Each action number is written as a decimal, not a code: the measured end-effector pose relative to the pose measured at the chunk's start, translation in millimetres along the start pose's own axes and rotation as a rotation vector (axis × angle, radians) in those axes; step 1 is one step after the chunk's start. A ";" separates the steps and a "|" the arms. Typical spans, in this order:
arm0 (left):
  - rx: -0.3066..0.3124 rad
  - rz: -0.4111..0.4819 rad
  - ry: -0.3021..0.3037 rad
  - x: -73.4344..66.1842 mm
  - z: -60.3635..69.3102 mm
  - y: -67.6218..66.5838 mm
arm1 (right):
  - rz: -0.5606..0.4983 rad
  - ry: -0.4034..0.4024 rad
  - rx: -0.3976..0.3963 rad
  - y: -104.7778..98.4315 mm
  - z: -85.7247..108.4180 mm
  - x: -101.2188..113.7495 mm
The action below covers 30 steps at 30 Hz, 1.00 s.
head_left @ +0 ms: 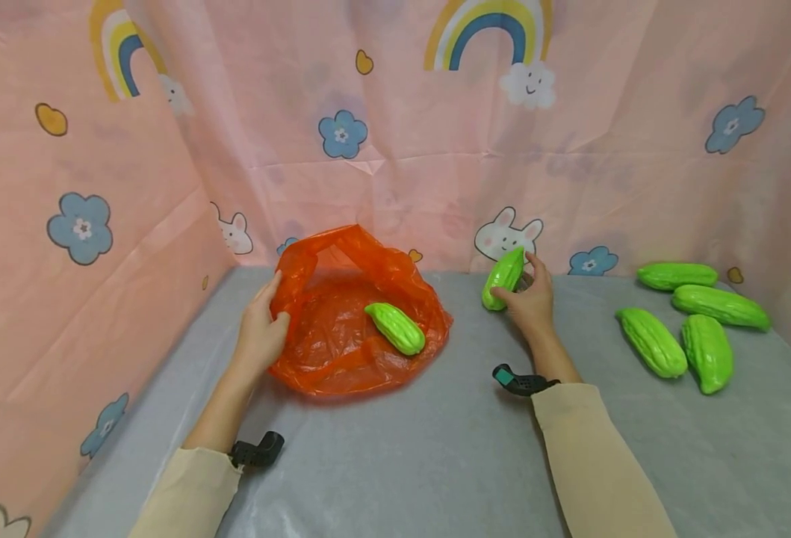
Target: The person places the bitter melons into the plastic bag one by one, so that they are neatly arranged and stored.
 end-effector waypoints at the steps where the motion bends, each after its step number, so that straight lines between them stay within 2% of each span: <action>1: 0.000 -0.001 -0.002 0.3 0.1 -0.1 | -0.022 0.013 0.016 0.5 0.3 0.3; 5: 0.000 -0.010 -0.009 1.0 0.4 -0.7 | -0.066 0.020 0.063 2.1 0.4 1.3; 10: 0.003 -0.024 -0.001 0.7 0.6 0.0 | -0.067 0.026 0.089 1.3 1.7 2.9; 17: 0.008 -0.021 0.010 1.0 0.4 1.6 | -0.009 0.025 0.136 -0.5 3.0 4.6; 21: 0.008 -0.023 0.014 0.5 1.0 2.1 | 0.005 -0.016 0.134 0.4 4.5 5.9; 26: 0.005 -0.035 0.027 -0.5 1.7 2.8 | -0.030 -0.037 0.152 1.9 6.4 5.8; 30: 0.006 -0.046 0.041 -0.8 1.7 4.3 | -0.103 -0.030 0.169 1.9 6.8 5.4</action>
Point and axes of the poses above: each hand's wrist, its own z-axis away from the middle knuckle, its own y-axis out of the palm, x = y × z, the point moved 1 cm from there along -z, towards the middle knuckle, and after that the axes turned 9 degrees about z, right-handed, at the moved point
